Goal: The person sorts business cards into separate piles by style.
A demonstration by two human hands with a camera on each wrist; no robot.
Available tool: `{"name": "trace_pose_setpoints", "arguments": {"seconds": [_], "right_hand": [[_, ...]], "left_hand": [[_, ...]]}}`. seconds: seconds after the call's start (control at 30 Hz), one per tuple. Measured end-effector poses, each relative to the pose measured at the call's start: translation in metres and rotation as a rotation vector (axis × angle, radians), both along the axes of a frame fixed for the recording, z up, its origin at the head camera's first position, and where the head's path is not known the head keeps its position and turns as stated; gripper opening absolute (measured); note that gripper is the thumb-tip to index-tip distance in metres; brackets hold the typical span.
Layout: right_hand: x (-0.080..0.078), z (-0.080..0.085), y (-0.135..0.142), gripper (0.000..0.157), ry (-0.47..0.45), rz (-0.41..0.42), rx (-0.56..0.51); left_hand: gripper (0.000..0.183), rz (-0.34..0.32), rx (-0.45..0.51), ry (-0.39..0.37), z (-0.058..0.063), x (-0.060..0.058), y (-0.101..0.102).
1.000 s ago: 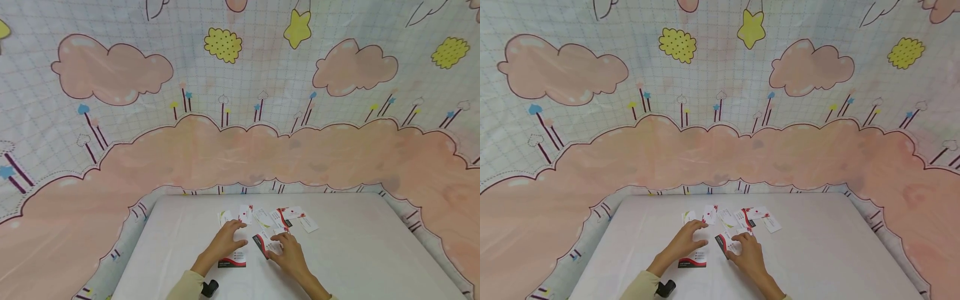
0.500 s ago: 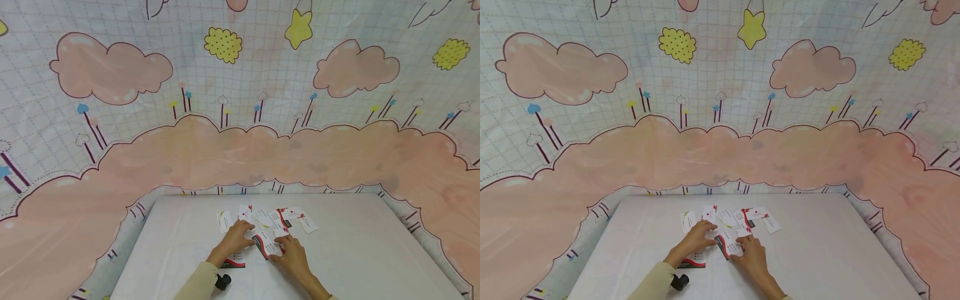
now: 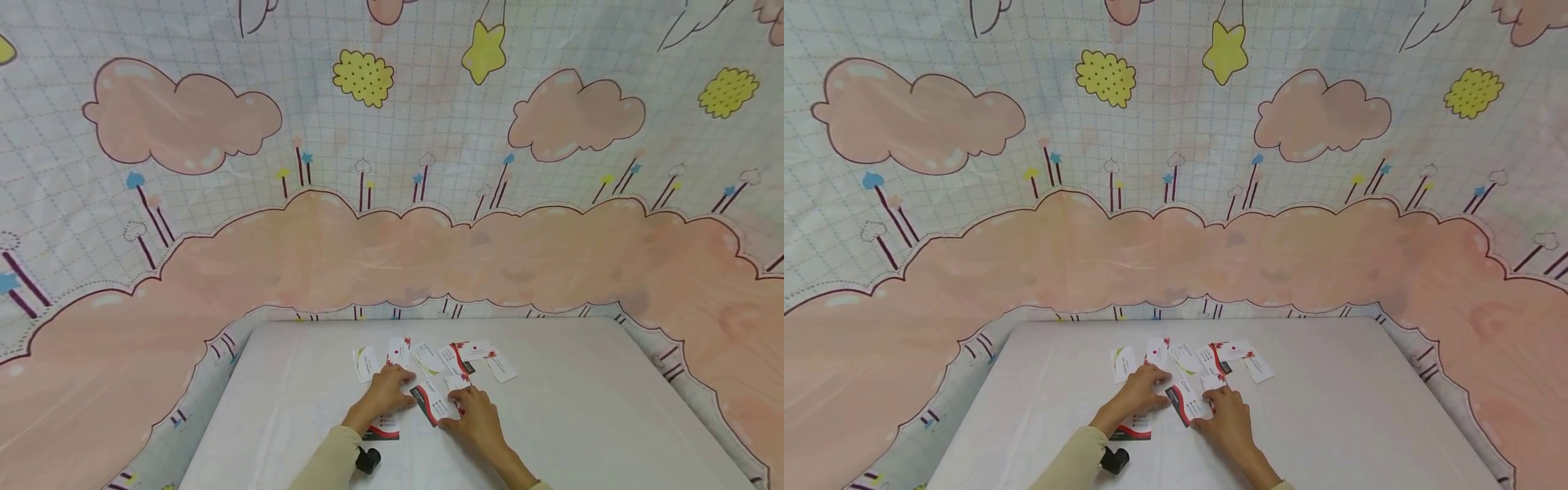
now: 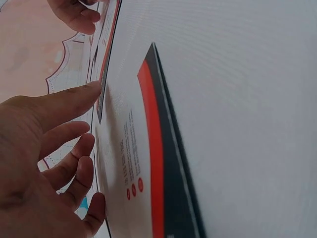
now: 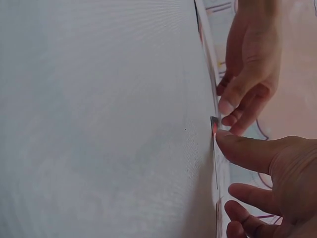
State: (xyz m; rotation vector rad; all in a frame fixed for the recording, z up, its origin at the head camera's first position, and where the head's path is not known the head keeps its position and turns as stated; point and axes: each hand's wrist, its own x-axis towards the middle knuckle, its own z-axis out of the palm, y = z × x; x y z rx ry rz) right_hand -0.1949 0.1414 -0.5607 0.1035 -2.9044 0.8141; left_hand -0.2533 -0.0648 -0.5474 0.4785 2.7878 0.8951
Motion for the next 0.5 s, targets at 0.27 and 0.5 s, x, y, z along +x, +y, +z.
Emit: {"name": "trace_pose_setpoints", "arguments": {"seconds": [0.27,0.5], "right_hand": [[-0.0014,-0.0034,0.0003,0.047,-0.003,-0.004,0.008],[-0.0024,-0.0042,-0.0011,0.044,-0.025,-0.004,0.021]], "left_hand": [[0.045,-0.007,-0.001,-0.015,-0.0014,0.0004,0.0023],[0.041,-0.003,-0.013,-0.014,-0.0029,0.0001,0.0022]]}}
